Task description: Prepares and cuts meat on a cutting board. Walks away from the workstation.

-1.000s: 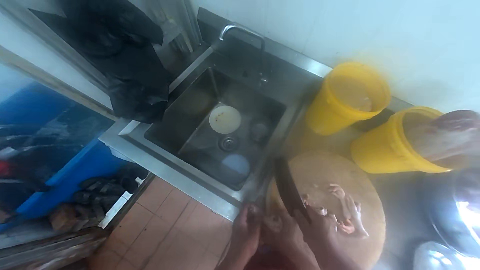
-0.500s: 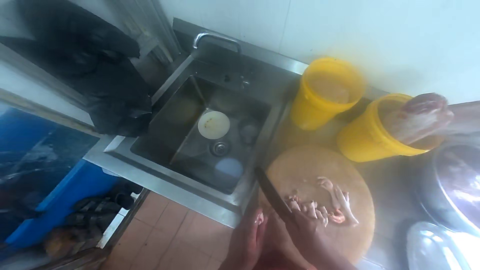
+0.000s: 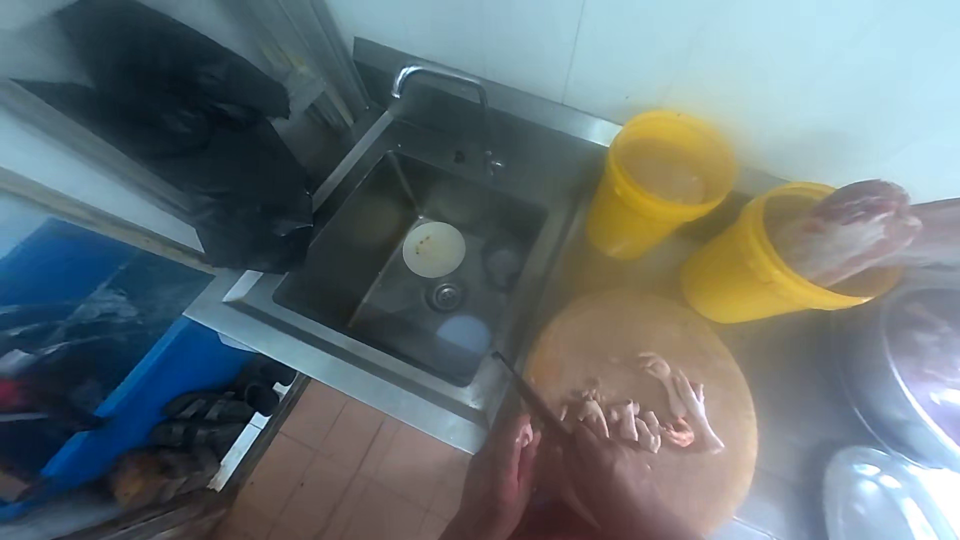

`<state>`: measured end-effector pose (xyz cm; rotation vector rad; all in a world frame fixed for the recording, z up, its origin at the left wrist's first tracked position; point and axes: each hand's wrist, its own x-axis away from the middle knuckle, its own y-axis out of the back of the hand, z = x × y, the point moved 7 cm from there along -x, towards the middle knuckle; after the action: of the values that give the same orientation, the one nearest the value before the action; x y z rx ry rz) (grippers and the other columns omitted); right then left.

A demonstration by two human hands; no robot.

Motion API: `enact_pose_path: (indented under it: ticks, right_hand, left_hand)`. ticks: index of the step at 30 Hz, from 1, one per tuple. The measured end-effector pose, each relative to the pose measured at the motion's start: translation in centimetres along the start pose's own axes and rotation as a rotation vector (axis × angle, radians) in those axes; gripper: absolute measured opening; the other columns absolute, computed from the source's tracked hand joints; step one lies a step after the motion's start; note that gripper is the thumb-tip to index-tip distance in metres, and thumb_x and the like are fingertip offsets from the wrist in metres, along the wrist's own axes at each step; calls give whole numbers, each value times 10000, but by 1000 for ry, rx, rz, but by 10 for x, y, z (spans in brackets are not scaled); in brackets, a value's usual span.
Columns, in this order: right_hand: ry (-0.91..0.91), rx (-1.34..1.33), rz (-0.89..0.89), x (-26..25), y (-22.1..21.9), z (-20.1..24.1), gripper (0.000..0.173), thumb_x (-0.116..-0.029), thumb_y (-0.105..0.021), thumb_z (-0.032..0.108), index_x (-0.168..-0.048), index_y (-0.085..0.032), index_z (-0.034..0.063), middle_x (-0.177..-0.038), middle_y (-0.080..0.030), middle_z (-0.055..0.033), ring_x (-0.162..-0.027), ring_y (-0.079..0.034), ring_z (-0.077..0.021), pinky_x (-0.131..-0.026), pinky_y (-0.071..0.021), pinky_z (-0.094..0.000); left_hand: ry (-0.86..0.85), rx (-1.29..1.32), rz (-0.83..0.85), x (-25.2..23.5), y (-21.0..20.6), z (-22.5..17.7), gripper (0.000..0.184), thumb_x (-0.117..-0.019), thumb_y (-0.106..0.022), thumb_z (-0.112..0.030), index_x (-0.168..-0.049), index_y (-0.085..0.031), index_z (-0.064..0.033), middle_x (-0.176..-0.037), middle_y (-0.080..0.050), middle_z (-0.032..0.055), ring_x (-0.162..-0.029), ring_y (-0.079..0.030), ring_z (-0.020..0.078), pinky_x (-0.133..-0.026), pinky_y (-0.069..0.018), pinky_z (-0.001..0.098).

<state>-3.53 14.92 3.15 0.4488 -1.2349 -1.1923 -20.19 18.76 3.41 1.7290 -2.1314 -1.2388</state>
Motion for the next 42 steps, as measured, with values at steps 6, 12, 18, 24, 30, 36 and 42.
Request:
enact_pose_path:
  ticks: [6,12,18,24,30,36,42]
  right_hand:
    - [-75,-175,3,6,2,-27,437,-1035,-474,486,-1244,-677,160,-865,-733,-103,-806,-736,-301,-714,-600,-561]
    - [-237,-256,-25,21,17,-76,436,-1035,-489,504,-1058,-677,111,-773,-684,-95,-705,-700,-272,-666,-586,-534]
    - [198,-305,-520,56,97,-11,290,-1024,-583,346,-993,-724,94,-699,-647,12,-565,-600,-81,-493,-528,-304]
    - [336,-337,-578,69,77,17,226,-1018,-587,293,-991,-676,86,-781,-683,-37,-644,-665,-115,-567,-591,-311]
    - [-35,37,-77,23,-9,-10,373,-1028,-482,438,-1022,-695,132,-772,-703,-95,-706,-727,-299,-604,-593,-534]
    - [-204,-411,37,30,-10,-68,460,-1009,-550,523,-1193,-709,133,-1091,-724,-115,-967,-722,-266,-868,-599,-532]
    - [-285,-767,-152,67,-5,-140,398,-1026,-553,501,-1073,-709,138,-705,-681,-49,-580,-676,-202,-576,-610,-455]
  left_hand:
    - [155,188,-41,-2,4,10,355,-987,-671,-213,-1258,-621,11,-1016,-705,58,-843,-698,81,-756,-629,261]
    - [731,563,-14,18,-22,49,325,-1004,-657,-222,-1269,-664,-34,-1053,-744,49,-888,-738,141,-813,-649,331]
    - [607,510,-24,55,-32,42,319,-927,-768,-278,-1157,-717,-64,-976,-746,7,-782,-721,94,-709,-649,287]
    - [595,452,-55,56,-31,37,308,-906,-785,-264,-1136,-732,-68,-977,-743,-3,-786,-718,68,-710,-643,249]
    - [583,482,4,53,-27,36,237,-923,-769,-220,-1123,-740,-96,-935,-735,-14,-757,-700,77,-702,-635,277]
    - [402,369,43,37,-21,21,322,-936,-752,-233,-1186,-708,-35,-1017,-729,42,-830,-696,77,-744,-627,272]
    - [-62,78,365,-29,-68,-49,302,-984,-633,-428,-1180,-753,-231,-1128,-740,-53,-1068,-678,111,-936,-574,391]
